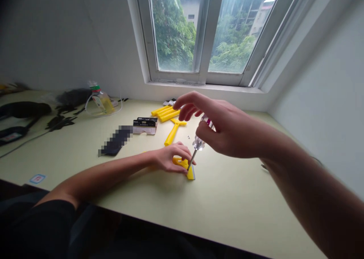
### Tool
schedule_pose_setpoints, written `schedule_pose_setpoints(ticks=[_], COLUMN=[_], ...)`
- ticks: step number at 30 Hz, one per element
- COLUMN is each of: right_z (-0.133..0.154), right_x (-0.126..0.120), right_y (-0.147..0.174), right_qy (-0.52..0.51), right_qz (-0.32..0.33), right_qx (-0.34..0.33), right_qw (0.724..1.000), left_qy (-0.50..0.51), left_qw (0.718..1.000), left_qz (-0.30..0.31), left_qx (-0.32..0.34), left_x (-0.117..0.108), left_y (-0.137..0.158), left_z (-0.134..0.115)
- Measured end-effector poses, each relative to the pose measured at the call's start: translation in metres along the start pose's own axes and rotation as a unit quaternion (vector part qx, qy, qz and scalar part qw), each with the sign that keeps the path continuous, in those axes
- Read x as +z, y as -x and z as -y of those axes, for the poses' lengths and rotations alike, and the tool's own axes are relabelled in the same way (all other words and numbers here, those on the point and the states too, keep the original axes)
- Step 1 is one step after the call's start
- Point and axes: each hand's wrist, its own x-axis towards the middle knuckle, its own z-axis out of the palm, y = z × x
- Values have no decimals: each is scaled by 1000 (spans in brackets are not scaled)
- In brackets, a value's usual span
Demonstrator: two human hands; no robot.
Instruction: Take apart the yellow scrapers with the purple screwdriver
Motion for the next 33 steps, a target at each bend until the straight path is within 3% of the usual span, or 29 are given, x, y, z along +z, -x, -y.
schedule_pose_setpoints(ticks=[4,10,15,17,22,24,28,33], right_z=[5,1,-13,-20,-27,-25,-15,-12], right_x=[14,34,38,35,18,12,8,8], right_y=[3,-10,-15,-13,-2,3,10,16], right_qy=[-20,99,24,-53,-208,-163,27,22], right_qz=[-67,-220,-287,-281,-158,-143,-194,-164], right_qx=[-3,96,112,96,43,29,43,27], right_qw=[998,966,951,954,964,976,980,986], left_qy=[-44,-65,-42,-23,60,65,39,28], left_qw=[999,997,997,996,997,996,995,996], left_qz=[-4,-21,-53,-63,-29,-22,-32,-39], left_qx=[6,-31,-42,-50,-43,-49,-88,-79], left_x=[6,11,11,11,8,8,10,10], left_y=[0,-4,-7,-7,-6,-6,-8,-7], left_z=[0,3,11,11,5,3,3,5])
